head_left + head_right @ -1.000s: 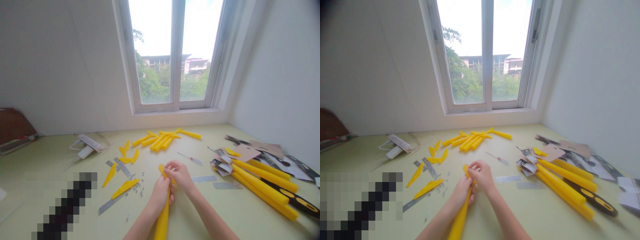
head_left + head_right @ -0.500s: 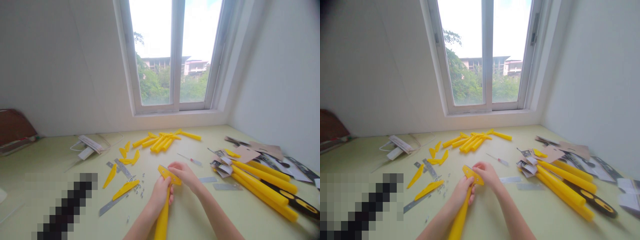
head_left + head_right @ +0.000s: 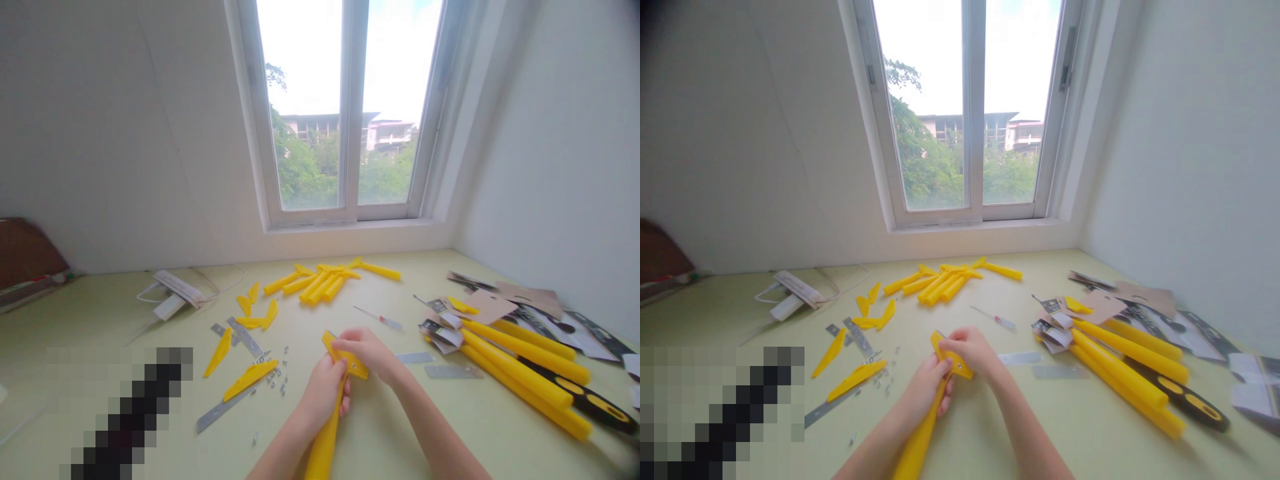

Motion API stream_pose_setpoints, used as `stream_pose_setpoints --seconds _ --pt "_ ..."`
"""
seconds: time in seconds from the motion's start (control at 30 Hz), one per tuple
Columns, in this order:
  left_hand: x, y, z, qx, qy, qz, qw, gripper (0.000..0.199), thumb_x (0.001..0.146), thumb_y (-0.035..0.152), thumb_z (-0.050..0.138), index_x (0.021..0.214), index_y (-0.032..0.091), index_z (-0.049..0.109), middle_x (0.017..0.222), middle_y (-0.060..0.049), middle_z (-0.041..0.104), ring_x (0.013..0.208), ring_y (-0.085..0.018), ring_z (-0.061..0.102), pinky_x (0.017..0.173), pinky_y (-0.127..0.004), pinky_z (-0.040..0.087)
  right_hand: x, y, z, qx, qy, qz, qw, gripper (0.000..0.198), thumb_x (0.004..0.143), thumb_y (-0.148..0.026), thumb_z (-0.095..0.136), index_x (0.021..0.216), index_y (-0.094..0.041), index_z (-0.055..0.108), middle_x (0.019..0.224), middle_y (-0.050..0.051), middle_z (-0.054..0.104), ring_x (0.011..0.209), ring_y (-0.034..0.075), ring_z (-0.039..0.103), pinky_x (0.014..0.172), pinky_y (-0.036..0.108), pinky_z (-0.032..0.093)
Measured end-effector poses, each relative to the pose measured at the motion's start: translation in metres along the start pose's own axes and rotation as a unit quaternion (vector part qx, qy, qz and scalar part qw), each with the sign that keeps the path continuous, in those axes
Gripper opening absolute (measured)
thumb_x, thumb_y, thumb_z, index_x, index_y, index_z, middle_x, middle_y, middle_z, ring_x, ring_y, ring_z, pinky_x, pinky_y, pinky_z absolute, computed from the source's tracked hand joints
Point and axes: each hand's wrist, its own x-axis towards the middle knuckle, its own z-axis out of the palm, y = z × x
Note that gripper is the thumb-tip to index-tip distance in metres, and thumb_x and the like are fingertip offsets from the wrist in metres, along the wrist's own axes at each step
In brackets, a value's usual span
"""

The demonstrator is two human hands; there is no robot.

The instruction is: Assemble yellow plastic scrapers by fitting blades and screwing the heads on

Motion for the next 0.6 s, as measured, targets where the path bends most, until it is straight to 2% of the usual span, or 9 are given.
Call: stream_pose_setpoints --seconds 0.3,0.47,0.6 --pt "-0.001 -0.001 -0.002 -0.002 -0.019 -0.014 1.0 0.019 0.078 0.032 0.034 0.085 0.015 0.04 0.047 0.007 0.045 0.026 -0.006 0.039 0.025 -0.015 0.024 0.0 0.005 -0.001 0.05 -0.029 0.016 0.998 0.023 0.065 -0.035 0.061 0.061 -0.012 0.063 0.049 -0.003 0.053 0.048 0.009 0.044 0.045 0.019 0.031" --pt "-0.001 0.006 -0.003 -0.005 -0.011 -0.022 1.0 0.021 0.078 0.032 0.034 0.086 0.014 0.041 0.045 0.007 0.045 0.025 -0.005 0.038 0.025 -0.015 0.024 -0.004 0.001 -0.007 0.082 -0.067 0.018 0.994 0.029 0.067 -0.04 0.06 0.071 -0.011 0.067 0.059 0.0 0.059 0.053 0.01 0.047 0.048 0.019 0.032" --pt "-0.001 0.007 -0.004 -0.017 -0.021 -0.019 0.999 0.021 0.077 0.031 0.035 0.087 0.014 0.041 0.046 0.007 0.046 0.026 -0.006 0.039 0.025 -0.015 0.025 -0.006 0.001 -0.011 0.103 -0.075 0.031 0.991 0.021 0.066 -0.031 0.061 0.074 -0.012 0.067 0.06 0.0 0.059 0.053 0.008 0.046 0.048 0.018 0.031"
